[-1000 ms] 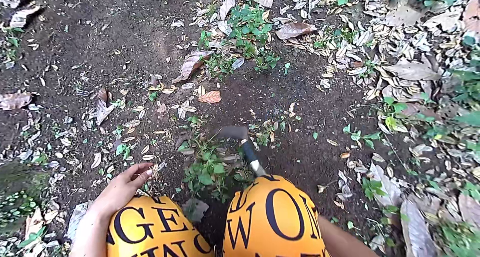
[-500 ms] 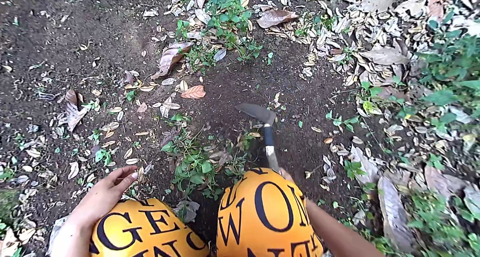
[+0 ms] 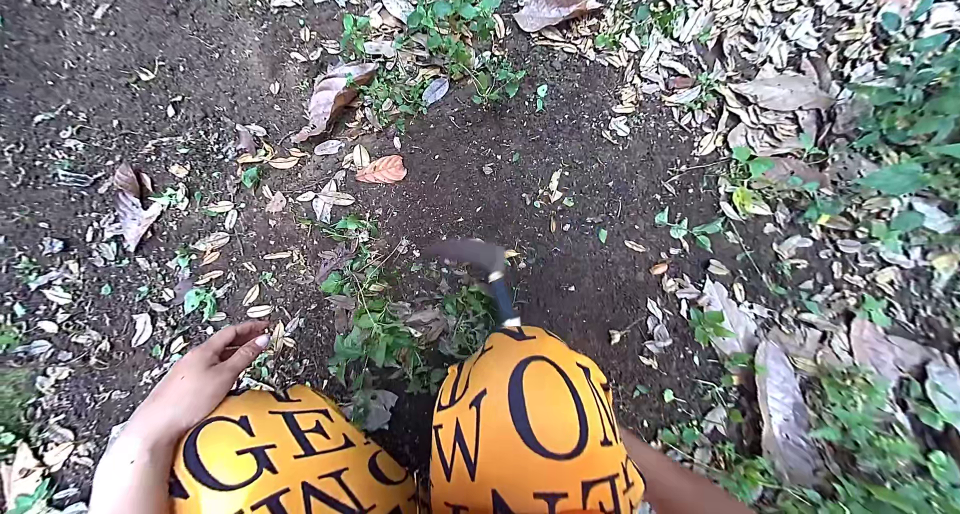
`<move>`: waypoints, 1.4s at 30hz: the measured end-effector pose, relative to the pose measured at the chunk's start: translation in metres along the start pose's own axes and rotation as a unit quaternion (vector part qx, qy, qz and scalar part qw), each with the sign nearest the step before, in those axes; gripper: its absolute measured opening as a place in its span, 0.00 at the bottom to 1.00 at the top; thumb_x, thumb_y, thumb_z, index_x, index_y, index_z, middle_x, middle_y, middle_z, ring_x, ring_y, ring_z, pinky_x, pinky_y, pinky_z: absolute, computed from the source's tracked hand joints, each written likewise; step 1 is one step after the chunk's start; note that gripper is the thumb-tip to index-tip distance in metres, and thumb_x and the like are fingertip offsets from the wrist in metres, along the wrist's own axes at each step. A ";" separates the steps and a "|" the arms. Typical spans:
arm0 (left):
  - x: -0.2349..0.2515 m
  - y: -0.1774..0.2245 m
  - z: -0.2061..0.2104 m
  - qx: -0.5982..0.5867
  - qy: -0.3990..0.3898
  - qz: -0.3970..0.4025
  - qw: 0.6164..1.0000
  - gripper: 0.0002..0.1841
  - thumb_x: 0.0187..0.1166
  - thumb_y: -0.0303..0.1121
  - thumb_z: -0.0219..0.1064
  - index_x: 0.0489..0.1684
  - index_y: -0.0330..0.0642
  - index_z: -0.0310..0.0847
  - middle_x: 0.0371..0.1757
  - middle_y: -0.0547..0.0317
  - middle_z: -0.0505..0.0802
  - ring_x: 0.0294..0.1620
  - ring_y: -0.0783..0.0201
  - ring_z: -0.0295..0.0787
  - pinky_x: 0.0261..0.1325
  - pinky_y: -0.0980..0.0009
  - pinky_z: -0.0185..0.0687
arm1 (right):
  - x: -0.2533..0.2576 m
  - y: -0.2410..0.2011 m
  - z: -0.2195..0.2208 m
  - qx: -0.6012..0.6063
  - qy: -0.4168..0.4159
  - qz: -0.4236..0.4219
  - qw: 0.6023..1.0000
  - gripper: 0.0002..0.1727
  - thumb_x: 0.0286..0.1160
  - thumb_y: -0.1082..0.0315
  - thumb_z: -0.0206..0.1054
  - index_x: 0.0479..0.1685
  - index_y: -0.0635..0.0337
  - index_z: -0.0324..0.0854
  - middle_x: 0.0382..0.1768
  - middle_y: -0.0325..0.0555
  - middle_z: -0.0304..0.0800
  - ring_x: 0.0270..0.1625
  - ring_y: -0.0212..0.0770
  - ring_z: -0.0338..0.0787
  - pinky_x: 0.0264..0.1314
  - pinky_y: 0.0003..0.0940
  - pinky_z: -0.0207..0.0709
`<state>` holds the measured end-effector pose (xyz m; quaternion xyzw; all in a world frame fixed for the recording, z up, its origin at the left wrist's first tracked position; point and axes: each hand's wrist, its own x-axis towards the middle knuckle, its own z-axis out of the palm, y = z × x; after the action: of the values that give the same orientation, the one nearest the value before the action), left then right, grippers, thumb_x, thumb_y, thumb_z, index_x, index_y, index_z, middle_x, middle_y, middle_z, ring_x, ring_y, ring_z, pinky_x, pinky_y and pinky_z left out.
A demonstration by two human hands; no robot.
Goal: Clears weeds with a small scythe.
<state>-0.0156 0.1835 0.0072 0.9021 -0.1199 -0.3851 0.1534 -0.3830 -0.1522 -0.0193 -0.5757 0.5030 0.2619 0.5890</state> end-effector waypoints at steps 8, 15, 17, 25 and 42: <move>0.003 -0.010 -0.001 0.018 -0.007 0.005 1.000 0.23 0.88 0.47 0.60 0.75 0.45 0.78 0.69 0.42 0.88 0.70 0.45 0.85 0.73 0.38 0.72 | 0.118 0.040 -0.007 0.239 0.225 -0.051 0.943 0.30 0.75 0.77 0.68 0.75 0.71 0.60 0.23 0.47 0.81 0.16 0.37 0.83 0.21 0.34 0.84; 0.015 -0.015 0.002 0.040 0.000 0.017 0.999 0.24 0.86 0.50 0.61 0.74 0.48 0.80 0.73 0.40 0.85 0.75 0.40 0.80 0.75 0.33 0.68 | 0.015 0.055 -0.011 -0.061 0.053 0.036 0.996 0.23 0.87 0.66 0.63 0.75 0.69 0.75 0.63 0.67 0.88 0.67 0.57 0.87 0.75 0.52 0.74; 0.019 -0.012 0.003 0.056 0.000 0.023 0.998 0.24 0.86 0.51 0.61 0.74 0.49 0.80 0.74 0.38 0.84 0.76 0.37 0.78 0.75 0.30 0.66 | 0.014 0.048 -0.017 -0.029 0.079 0.010 0.996 0.21 0.82 0.70 0.68 0.69 0.71 0.77 0.55 0.64 0.90 0.59 0.53 0.89 0.69 0.50 0.78; 0.021 -0.015 0.004 0.070 0.000 0.037 0.997 0.24 0.84 0.53 0.62 0.74 0.53 0.81 0.74 0.39 0.84 0.76 0.37 0.79 0.74 0.28 0.67 | 0.093 0.092 -0.005 0.040 0.155 -0.010 0.987 0.33 0.74 0.70 0.73 0.77 0.73 0.68 0.52 0.66 0.89 0.51 0.53 0.91 0.60 0.50 0.83; 0.012 0.001 0.004 0.038 -0.009 0.013 0.999 0.22 0.88 0.44 0.61 0.75 0.44 0.78 0.71 0.40 0.87 0.69 0.42 0.86 0.73 0.35 0.72 | 0.068 0.104 -0.027 0.173 0.217 0.025 0.960 0.30 0.74 0.76 0.69 0.75 0.65 0.63 0.25 0.48 0.84 0.16 0.39 0.84 0.20 0.37 0.84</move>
<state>-0.0112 0.1778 -0.0030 0.9021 -0.1482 -0.3862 0.1227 -0.4587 -0.1753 -0.1187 -0.4951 0.6705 0.0546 0.5498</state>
